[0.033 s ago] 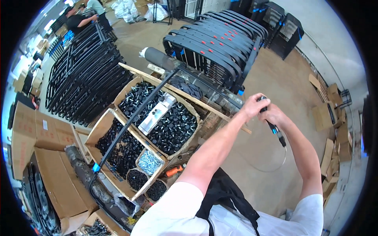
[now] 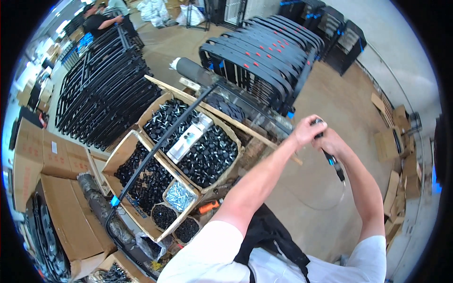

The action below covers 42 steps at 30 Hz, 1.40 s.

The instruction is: Assembling the handle and console components of a treadmill including wiring and fasteners.

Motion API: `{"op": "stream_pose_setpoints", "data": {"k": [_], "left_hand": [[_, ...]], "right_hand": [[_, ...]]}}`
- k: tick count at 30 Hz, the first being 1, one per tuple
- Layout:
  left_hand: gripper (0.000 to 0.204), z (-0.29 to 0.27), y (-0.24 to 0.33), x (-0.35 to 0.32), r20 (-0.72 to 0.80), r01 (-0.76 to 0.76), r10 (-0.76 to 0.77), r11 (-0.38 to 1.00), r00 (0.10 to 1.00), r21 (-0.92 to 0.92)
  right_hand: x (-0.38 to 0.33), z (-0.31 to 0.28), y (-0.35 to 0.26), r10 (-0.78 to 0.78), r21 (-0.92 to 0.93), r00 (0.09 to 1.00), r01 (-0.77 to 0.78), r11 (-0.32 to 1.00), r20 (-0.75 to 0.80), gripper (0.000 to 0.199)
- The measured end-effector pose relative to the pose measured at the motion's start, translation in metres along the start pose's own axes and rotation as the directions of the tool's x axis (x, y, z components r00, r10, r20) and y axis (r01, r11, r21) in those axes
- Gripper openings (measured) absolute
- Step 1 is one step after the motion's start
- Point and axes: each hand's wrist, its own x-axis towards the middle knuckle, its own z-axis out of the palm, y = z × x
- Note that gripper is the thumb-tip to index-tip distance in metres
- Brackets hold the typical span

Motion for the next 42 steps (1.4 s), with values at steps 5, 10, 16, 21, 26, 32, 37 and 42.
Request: {"op": "stream_pose_setpoints", "data": {"k": [5, 10, 16, 21, 26, 32, 37, 42], "left_hand": [[0.021, -0.047, 0.096, 0.009, -0.08, -0.104, 0.109, 0.993, 0.991, 0.064], [0.02, -0.198, 0.163, 0.029, -0.359, -0.13, 0.144, 0.989, 0.922, 0.064], [0.02, -0.306, 0.197, 0.059, -0.466, -0.161, 0.185, 0.983, 0.865, 0.092], [0.021, -0.336, 0.188, 0.068, -0.512, -0.123, 0.131, 0.991, 0.849, 0.049], [0.022, -0.34, 0.188, 0.073, -0.524, -0.16, 0.186, 0.982, 0.831, 0.096], [0.022, -0.339, 0.187, 0.071, -0.533, -0.13, 0.16, 0.987, 0.831, 0.093], [0.023, -0.337, 0.18, 0.069, -0.543, -0.143, 0.183, 0.983, 0.819, 0.115], [0.022, -0.332, 0.174, 0.066, -0.565, -0.164, 0.208, 0.978, 0.798, 0.128]], "right_hand": [[0.01, -0.019, -0.113, -0.199, -0.171, 0.98, 0.193, 0.966, -0.017, 0.028], [0.136, 0.026, -0.234, -0.29, -0.296, 0.937, 0.337, 0.894, 0.193, 0.038], [0.235, 0.066, -0.307, -0.309, -0.327, 0.924, 0.37, 0.87, 0.226, 0.038], [0.265, 0.075, -0.316, -0.299, -0.332, 0.912, 0.386, 0.861, 0.282, 0.04], [0.281, 0.075, -0.321, -0.301, -0.378, 0.894, 0.418, 0.826, 0.331, 0.04], [0.283, 0.079, -0.315, -0.346, -0.292, 0.89, 0.43, 0.854, 0.298, 0.037], [0.291, 0.083, -0.31, -0.331, -0.358, 0.88, 0.447, 0.82, 0.339, 0.037], [0.296, 0.089, -0.308, -0.333, -0.401, 0.873, 0.465, 0.789, 0.357, 0.04]]}}
